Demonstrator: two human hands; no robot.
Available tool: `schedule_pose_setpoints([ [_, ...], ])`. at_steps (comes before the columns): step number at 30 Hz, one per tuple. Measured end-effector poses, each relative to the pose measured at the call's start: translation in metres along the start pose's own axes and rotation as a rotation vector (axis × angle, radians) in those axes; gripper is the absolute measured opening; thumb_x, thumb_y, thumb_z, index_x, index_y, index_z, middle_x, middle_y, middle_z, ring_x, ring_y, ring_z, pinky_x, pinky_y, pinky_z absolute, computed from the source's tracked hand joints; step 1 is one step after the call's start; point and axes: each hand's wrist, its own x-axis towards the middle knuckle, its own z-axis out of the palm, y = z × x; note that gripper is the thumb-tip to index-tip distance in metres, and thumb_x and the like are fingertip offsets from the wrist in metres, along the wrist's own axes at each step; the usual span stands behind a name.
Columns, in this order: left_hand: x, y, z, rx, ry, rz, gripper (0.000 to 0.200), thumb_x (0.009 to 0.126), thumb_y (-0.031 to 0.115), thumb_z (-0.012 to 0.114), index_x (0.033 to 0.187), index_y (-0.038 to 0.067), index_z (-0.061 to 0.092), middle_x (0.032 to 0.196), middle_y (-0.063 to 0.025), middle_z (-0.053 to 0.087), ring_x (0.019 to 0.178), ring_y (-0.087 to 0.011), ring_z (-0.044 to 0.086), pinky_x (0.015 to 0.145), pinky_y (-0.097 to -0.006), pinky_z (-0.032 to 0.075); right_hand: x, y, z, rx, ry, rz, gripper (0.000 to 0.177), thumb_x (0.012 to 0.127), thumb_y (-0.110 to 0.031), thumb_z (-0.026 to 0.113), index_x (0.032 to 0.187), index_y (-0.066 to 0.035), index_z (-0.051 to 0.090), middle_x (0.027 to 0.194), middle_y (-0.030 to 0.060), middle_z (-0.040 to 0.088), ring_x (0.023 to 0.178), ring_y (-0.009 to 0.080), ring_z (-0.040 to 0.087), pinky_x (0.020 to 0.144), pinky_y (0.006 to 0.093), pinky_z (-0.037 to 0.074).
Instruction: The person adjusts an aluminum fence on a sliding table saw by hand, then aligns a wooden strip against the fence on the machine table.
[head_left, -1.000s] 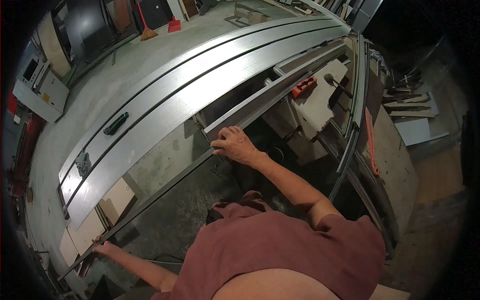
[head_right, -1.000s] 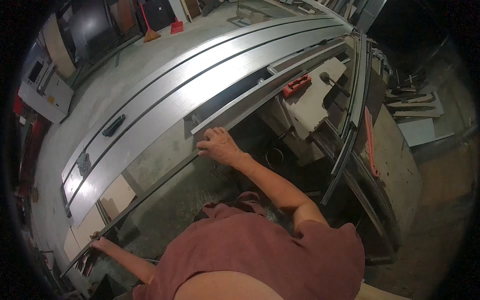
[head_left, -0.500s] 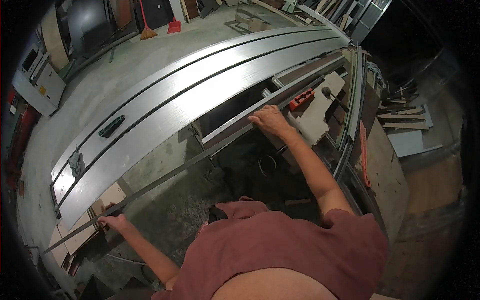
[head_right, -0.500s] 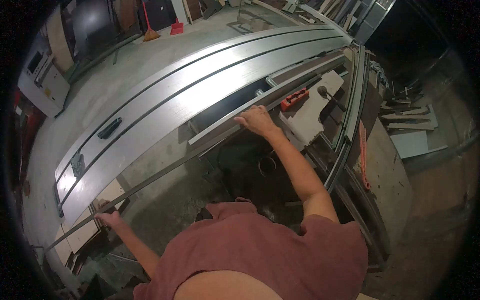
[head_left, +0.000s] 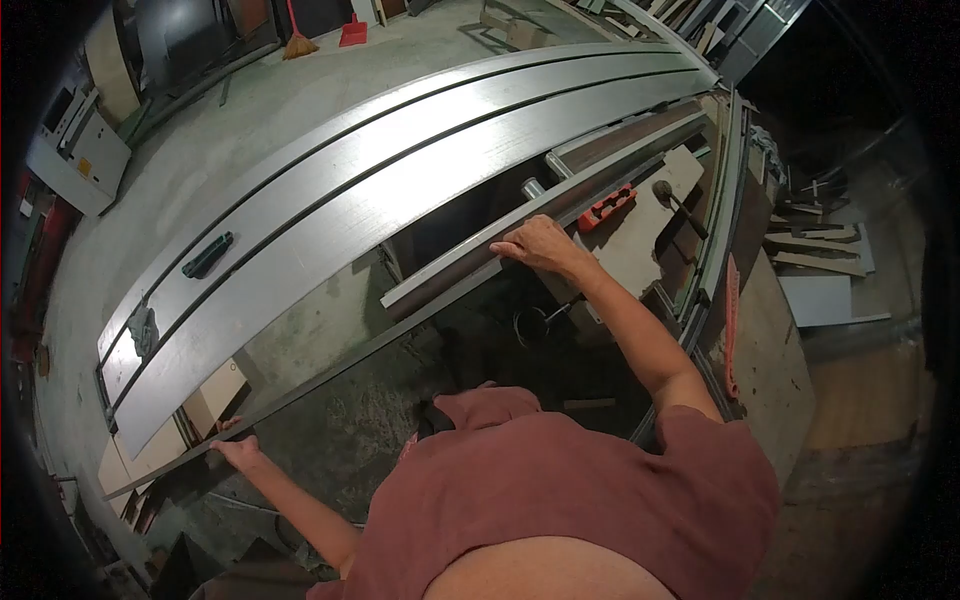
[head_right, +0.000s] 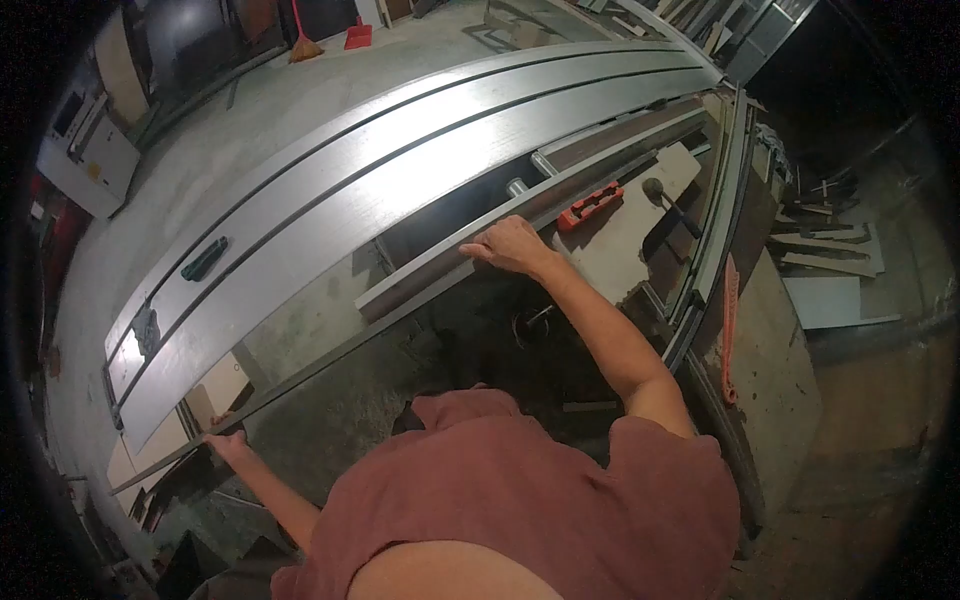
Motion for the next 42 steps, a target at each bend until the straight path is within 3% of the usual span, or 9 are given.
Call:
schedule_pose_setpoints([
  [17, -0.052, -0.045, 0.027, 0.017, -0.066, -0.017, 0.065, 0.090, 0.055, 0.015, 0.091, 0.000, 0.051, 0.071, -0.0106, 0.050, 0.069, -0.0242, 0.049, 0.071, -0.0385, 0.048, -0.004, 0.046, -0.024, -0.085, -0.085, 0.103, 0.052, 0.085, -0.054, 0.041, 0.077, -0.010, 0.068, 0.069, 0.0152, 0.062, 0.071, 0.0328, 0.061, 0.071, 0.0421, 0.047],
  [21, -0.091, -0.062, 0.041, -0.062, -0.114, 0.003, 0.062, 0.088, 0.056, 0.023, 0.095, 0.000, 0.049, 0.074, -0.0090, 0.049, 0.073, -0.0232, 0.049, 0.076, -0.0407, 0.047, -0.008, 0.063, -0.040, -0.040, -0.081, 0.185, 0.048, 0.086, -0.050, 0.045, 0.081, -0.007, 0.067, 0.068, 0.0178, 0.060, 0.069, 0.0340, 0.060, 0.068, 0.0401, 0.046],
  [24, -0.116, -0.084, 0.049, -0.100, -0.293, -0.048, 0.059, 0.088, 0.055, 0.025, 0.096, 0.001, 0.048, 0.077, -0.0090, 0.050, 0.077, -0.0233, 0.050, 0.085, -0.0442, 0.045, -0.010, 0.094, -0.046, -0.100, -0.078, 0.231, 0.046, 0.085, -0.050, 0.045, 0.087, -0.009, 0.068, 0.075, 0.0164, 0.063, 0.075, 0.0333, 0.061, 0.070, 0.0394, 0.046],
  [31, -0.206, -0.152, 0.074, -0.067, -0.418, -0.045, 0.058, 0.088, 0.054, 0.027, 0.098, 0.001, 0.045, 0.085, -0.0101, 0.050, 0.086, -0.0248, 0.050, 0.091, -0.0481, 0.042, -0.018, 0.196, -0.060, -0.133, -0.039, 0.369, 0.050, 0.085, -0.053, 0.042, 0.089, -0.010, 0.067, 0.082, 0.0135, 0.065, 0.082, 0.0339, 0.061, 0.074, 0.0403, 0.046],
  [33, -0.232, -0.162, 0.081, -0.035, -0.443, -0.081, 0.050, 0.091, 0.048, 0.033, 0.099, 0.000, 0.044, 0.088, -0.0106, 0.049, 0.087, -0.0242, 0.050, 0.090, -0.0470, 0.042, -0.018, 0.203, -0.072, -0.078, -0.102, 0.461, 0.050, 0.085, -0.053, 0.042, 0.090, -0.010, 0.067, 0.081, 0.0129, 0.065, 0.081, 0.0328, 0.061, 0.074, 0.0399, 0.046],
  [35, -0.246, -0.171, 0.080, 0.055, -0.414, -0.027, 0.045, 0.092, 0.042, 0.036, 0.100, -0.001, 0.043, 0.087, -0.0105, 0.049, 0.087, -0.0235, 0.050, 0.090, -0.0457, 0.043, -0.018, 0.220, -0.070, -0.122, -0.028, 0.388, 0.049, 0.088, -0.050, 0.041, 0.086, -0.008, 0.068, 0.063, 0.0117, 0.061, 0.066, 0.0280, 0.060, 0.067, 0.0376, 0.046],
  [37, -0.255, -0.176, 0.078, 0.149, -0.379, 0.024, 0.040, 0.093, 0.037, 0.039, 0.100, -0.002, 0.043, 0.087, -0.0104, 0.050, 0.088, -0.0228, 0.050, 0.090, -0.0445, 0.043, -0.017, 0.227, -0.073, -0.097, -0.040, 0.396, 0.050, 0.087, -0.050, 0.041, 0.085, -0.008, 0.068, 0.064, 0.0135, 0.061, 0.063, 0.0273, 0.060, 0.067, 0.0373, 0.045],
  [41, -0.272, -0.182, 0.078, 0.237, -0.382, 0.046, 0.035, 0.093, 0.031, 0.042, 0.103, -0.003, 0.041, 0.087, -0.0095, 0.051, 0.085, -0.0209, 0.052, 0.086, -0.0421, 0.046, -0.014, 0.243, -0.074, -0.105, -0.050, 0.419, 0.050, 0.086, -0.049, 0.043, 0.083, -0.006, 0.067, 0.069, 0.0141, 0.062, 0.070, 0.0285, 0.061, 0.068, 0.0380, 0.045],
  [42, -0.272, -0.184, 0.077, 0.227, -0.392, 0.055, 0.035, 0.093, 0.030, 0.042, 0.104, -0.003, 0.040, 0.087, -0.0096, 0.051, 0.085, -0.0209, 0.053, 0.085, -0.0422, 0.046, -0.013, 0.245, -0.076, -0.098, -0.078, 0.400, 0.050, 0.086, -0.049, 0.042, 0.088, -0.006, 0.067, 0.078, 0.0146, 0.064, 0.078, 0.0325, 0.060, 0.073, 0.0404, 0.044],
])
